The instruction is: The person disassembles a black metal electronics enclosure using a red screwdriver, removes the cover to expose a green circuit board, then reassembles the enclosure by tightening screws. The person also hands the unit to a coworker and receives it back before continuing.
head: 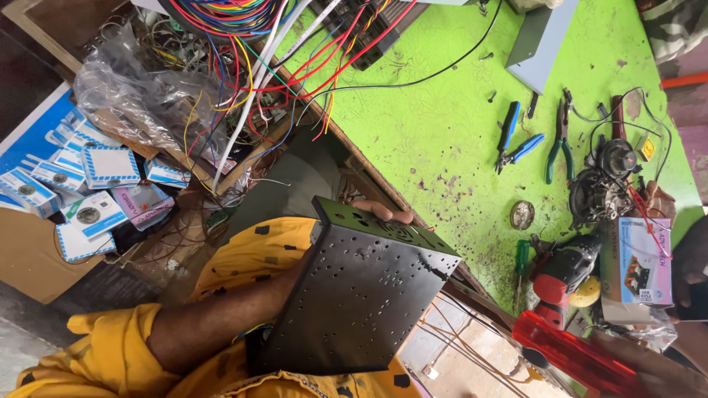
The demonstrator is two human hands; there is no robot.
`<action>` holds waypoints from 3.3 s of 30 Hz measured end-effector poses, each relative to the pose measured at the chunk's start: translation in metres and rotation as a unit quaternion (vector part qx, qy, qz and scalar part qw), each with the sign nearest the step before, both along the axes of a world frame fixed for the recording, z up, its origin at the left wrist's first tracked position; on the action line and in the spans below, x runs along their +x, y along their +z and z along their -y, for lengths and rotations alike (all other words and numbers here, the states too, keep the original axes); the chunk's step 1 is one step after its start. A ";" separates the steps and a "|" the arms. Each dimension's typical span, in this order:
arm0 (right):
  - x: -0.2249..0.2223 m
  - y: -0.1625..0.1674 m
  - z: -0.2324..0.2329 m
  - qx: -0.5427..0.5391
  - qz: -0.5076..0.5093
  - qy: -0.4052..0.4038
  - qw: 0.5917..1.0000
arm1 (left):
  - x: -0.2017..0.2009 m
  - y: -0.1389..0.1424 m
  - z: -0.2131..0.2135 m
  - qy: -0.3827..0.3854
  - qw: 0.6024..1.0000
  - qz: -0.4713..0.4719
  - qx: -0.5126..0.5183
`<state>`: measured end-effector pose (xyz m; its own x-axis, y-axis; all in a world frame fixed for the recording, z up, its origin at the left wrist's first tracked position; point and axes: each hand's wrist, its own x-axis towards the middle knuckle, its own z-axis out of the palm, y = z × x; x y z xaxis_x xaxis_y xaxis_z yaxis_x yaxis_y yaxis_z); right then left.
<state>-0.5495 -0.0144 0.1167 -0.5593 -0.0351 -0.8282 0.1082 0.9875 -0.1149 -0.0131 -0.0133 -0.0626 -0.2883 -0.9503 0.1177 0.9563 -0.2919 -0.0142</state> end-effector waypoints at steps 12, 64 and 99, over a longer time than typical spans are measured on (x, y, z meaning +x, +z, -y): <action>0.020 0.002 -0.004 -0.044 -0.004 0.035 0.998 | 0.015 0.004 -0.001 -0.023 0.998 0.052 -0.019; 0.129 -0.025 -0.013 -0.287 -0.305 0.448 0.790 | 0.033 -0.002 0.003 0.016 0.966 0.252 -0.063; 0.333 0.061 -0.013 -0.594 -0.186 0.580 0.526 | 0.025 -0.015 0.014 -0.096 0.984 0.150 -0.028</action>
